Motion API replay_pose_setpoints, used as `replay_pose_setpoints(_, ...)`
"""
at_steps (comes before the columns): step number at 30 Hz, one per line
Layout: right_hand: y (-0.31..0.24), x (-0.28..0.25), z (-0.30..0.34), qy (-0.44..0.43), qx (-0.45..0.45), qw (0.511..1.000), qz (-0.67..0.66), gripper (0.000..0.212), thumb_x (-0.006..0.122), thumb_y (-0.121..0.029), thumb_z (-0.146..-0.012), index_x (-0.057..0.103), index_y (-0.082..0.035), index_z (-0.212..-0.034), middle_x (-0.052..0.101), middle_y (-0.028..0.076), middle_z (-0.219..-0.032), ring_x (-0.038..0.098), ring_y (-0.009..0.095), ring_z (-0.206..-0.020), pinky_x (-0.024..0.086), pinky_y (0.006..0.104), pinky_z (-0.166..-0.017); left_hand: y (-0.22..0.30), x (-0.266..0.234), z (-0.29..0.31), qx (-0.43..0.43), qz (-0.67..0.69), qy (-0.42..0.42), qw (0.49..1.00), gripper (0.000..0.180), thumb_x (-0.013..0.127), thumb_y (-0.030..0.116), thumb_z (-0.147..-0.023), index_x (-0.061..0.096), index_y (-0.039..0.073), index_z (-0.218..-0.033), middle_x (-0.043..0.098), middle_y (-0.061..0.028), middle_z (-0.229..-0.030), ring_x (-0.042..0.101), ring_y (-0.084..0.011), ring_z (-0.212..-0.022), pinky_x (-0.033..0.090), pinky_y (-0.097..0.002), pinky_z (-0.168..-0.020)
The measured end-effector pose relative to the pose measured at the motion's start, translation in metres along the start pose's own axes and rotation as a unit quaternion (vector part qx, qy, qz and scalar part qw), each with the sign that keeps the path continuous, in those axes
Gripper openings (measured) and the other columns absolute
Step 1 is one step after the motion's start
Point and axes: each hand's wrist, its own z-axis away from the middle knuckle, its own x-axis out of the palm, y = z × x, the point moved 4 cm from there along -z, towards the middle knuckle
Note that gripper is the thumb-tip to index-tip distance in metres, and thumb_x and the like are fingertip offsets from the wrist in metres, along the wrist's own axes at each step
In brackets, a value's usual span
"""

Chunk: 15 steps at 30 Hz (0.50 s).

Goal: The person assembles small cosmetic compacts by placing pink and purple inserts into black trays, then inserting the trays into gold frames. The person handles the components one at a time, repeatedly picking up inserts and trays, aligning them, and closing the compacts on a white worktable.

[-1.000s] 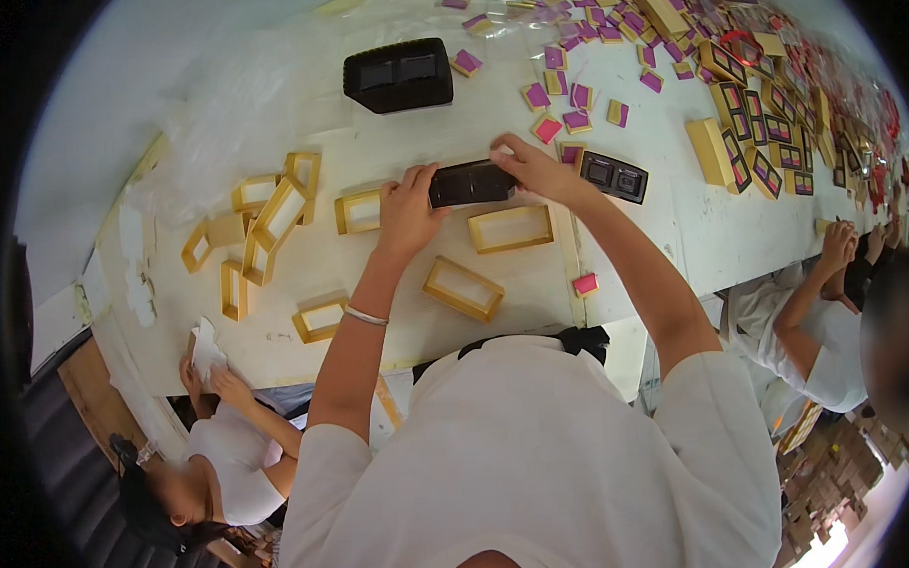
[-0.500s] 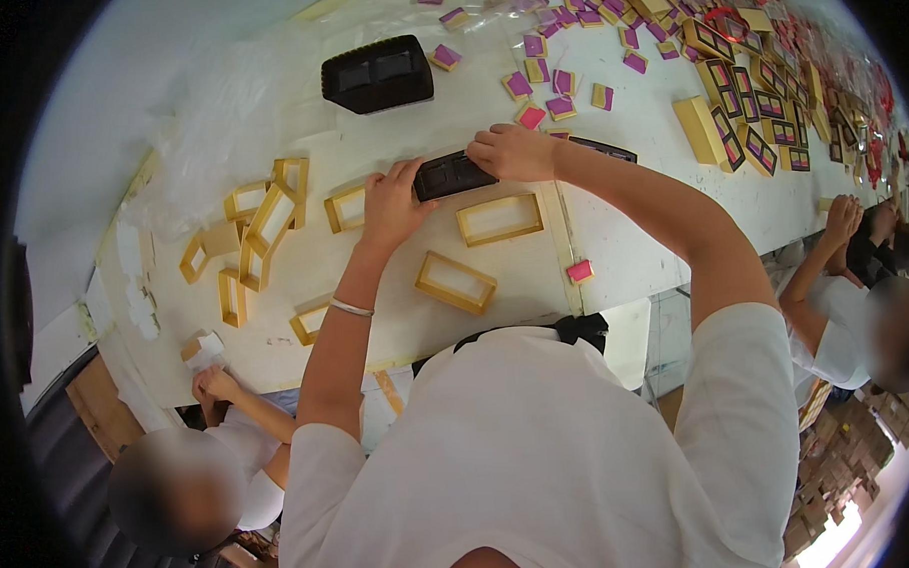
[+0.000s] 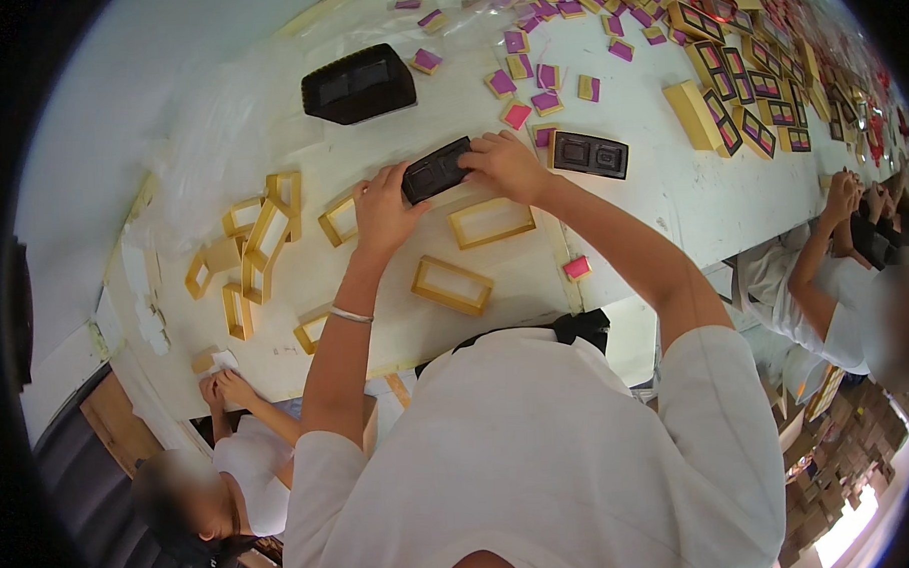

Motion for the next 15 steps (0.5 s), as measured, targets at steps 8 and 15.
replay_pose_setpoints(8, -0.017, 0.004, 0.006, 0.021, -0.094, 0.98, 0.172, 0.029, 0.069, -0.022, -0.068, 0.055, -0.006, -0.088, 0.047, 0.016, -0.119, 0.042, 0.031, -0.118, 0.026, 0.0477, -0.104, 0.019, 0.005, -0.006, 0.042, -0.021, -0.015, 0.999, 0.065, 0.076, 0.035, -0.063, 0.053, 0.008, -0.117, 0.055, -0.0116, -0.116, 0.05, -0.0266, -0.106, 0.03, -0.0428, -0.092)
replay_pose_setpoints(15, 0.054, -0.067, 0.095, -0.008, -0.015, 0.981, 0.195, 0.033, 0.071, -0.018, -0.067, 0.05, -0.005, -0.089, 0.045, 0.016, -0.123, 0.042, 0.033, -0.117, 0.027, 0.0506, -0.104, 0.067, 0.011, 0.046, 0.067, -0.001, -0.065, 0.996, 0.081, 0.068, 0.048, -0.067, 0.038, 0.012, -0.133, 0.039, -0.0165, -0.133, 0.042, -0.0327, -0.115, 0.03, -0.0458, -0.094)
